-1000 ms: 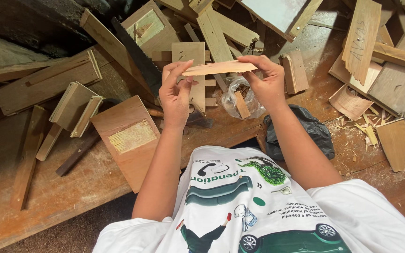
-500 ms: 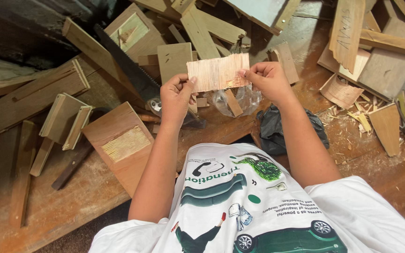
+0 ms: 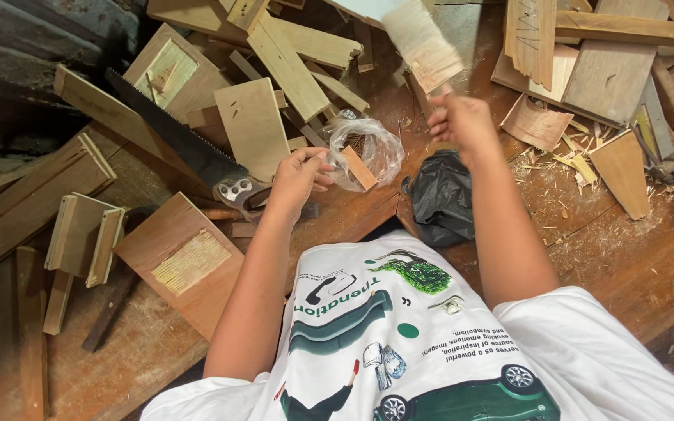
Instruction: The person uses a hand saw to cut small wooden pieces on a workbench. They hold the wood with one hand and saw with the other, then inspect the cut pieces and handle a hammer and additional wood scraps.
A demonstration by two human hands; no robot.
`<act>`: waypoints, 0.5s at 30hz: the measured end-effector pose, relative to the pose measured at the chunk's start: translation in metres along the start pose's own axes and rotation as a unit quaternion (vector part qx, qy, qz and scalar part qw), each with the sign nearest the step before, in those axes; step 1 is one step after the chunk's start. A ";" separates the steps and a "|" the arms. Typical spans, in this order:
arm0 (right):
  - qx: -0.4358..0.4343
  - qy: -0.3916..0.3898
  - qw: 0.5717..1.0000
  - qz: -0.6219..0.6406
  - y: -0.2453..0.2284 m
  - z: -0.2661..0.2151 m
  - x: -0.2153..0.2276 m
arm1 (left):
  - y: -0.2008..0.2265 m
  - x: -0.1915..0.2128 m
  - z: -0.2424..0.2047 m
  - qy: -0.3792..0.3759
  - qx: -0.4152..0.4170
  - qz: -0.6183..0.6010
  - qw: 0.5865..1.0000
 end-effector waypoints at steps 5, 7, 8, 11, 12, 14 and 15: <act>0.061 0.000 0.995 -0.075 0.023 -0.011 -0.020 | -0.007 -0.004 0.004 -0.004 -0.010 0.021 1.000; 0.111 0.008 0.976 -0.186 0.024 -0.016 -0.025 | -0.009 -0.007 0.007 -0.001 -0.012 0.040 0.999; 0.135 0.016 0.961 -0.240 0.024 -0.018 -0.027 | -0.009 -0.009 0.010 -0.006 -0.010 0.042 0.999; 0.168 0.010 0.948 -0.269 0.024 -0.022 -0.028 | -0.013 -0.016 0.014 -0.015 -0.003 0.048 0.999; 0.169 -0.001 0.957 -0.235 0.026 -0.024 -0.029 | -0.015 -0.017 0.013 -0.017 0.000 0.052 0.999; 0.173 -0.019 0.970 -0.168 0.026 -0.024 -0.026 | -0.019 -0.021 0.010 -0.018 0.009 0.064 0.998; 0.180 0.010 0.972 -0.152 0.023 -0.025 -0.018 | -0.019 -0.023 0.010 -0.018 0.015 0.073 0.997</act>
Point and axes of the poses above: each hand's wrist, its own z-axis towards the middle knuckle, its own x-axis out of the back of the hand, y = z × x, the point moved 6 cm from there along z, towards the middle knuckle, and after that the axes turned 3 degrees about -y, right-handed, at the moved point
